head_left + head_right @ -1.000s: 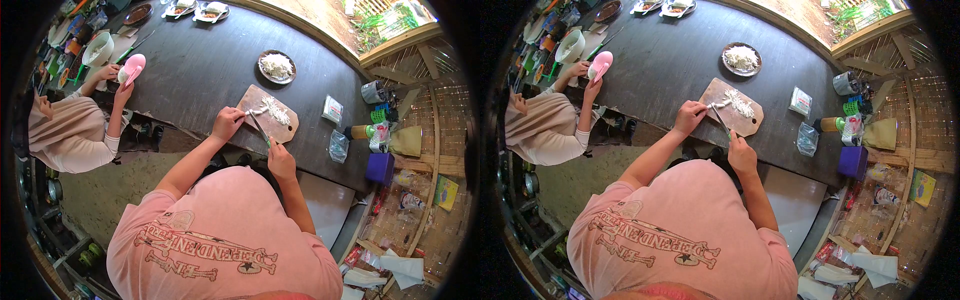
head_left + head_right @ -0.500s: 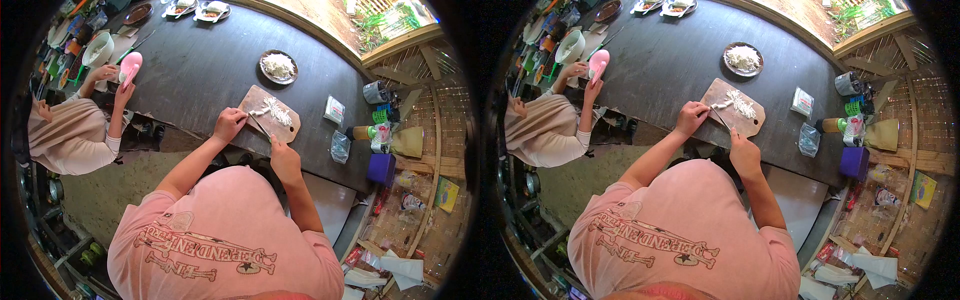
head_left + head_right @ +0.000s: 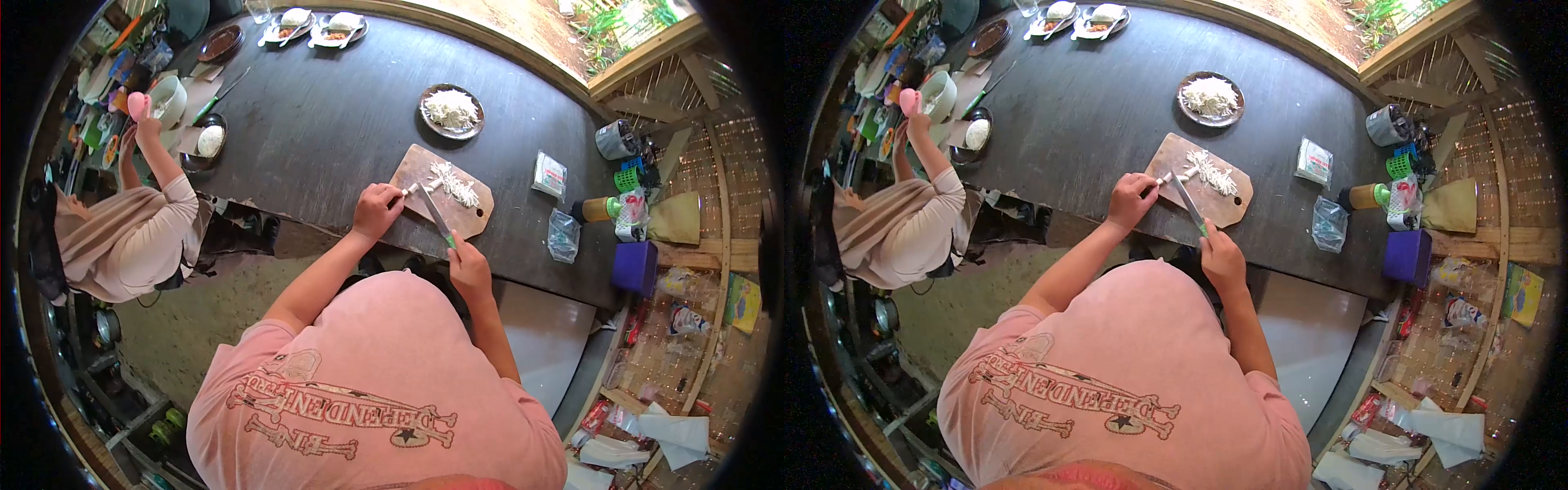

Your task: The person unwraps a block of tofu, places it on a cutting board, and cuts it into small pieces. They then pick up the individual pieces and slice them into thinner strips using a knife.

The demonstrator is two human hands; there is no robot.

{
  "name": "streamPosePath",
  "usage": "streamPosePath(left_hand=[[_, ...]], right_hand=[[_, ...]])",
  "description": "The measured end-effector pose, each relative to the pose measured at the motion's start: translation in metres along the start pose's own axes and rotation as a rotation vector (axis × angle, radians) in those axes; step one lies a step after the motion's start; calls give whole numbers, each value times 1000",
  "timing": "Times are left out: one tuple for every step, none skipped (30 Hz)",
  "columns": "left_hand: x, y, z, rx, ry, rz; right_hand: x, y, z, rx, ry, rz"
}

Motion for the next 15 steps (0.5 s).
streamPosePath(left_hand=[[0,0,-1,-3,6,9],[-1,-1,-1,1,-4,-2],[-2,-2,-4,1,13,4],[0,-1,-7,2,27,8],[0,-3,-6,7,11,-7],[1,-2,-8,24,23,-3],[5,-2,-10,42,34,1],[10,-4,-11,46,17,-15],[17,-3,-15,63,50,-21],[24,-3,-19,81,83,-27],[31,-5,-18,87,64,-42],[39,-7,-16,136,42,-68],[46,-10,-14,186,21,-95],[50,-13,-13,193,6,-112],[53,-19,-13,214,-9,-166]], right_hand=[[-6,6,4,12,-57,-33],[-12,9,10,21,-64,-22],[-19,12,18,22,-65,-1],[-24,16,24,23,-67,23],[-31,19,32,43,-93,37],[-37,22,38,54,-104,55],[-42,23,45,49,-139,56],[-47,24,52,43,-175,55],[-49,24,58,55,-202,51],[-51,25,63,68,-214,68],[-52,24,67,73,-218,62],[-52,25,69,78,-221,55],[-52,27,73,92,-231,70],[-50,27,76,101,-212,66],[-48,29,77,110,-193,62]])
Point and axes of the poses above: each hand's wrist, its own x-axis towards the middle knuckle, its own y-axis out of the back of the hand, z = x × y, the point moved 8 cm from there along x, towards the middle knuckle, and after that the axes turned 5 degrees about -x, right-handed, at the moved point
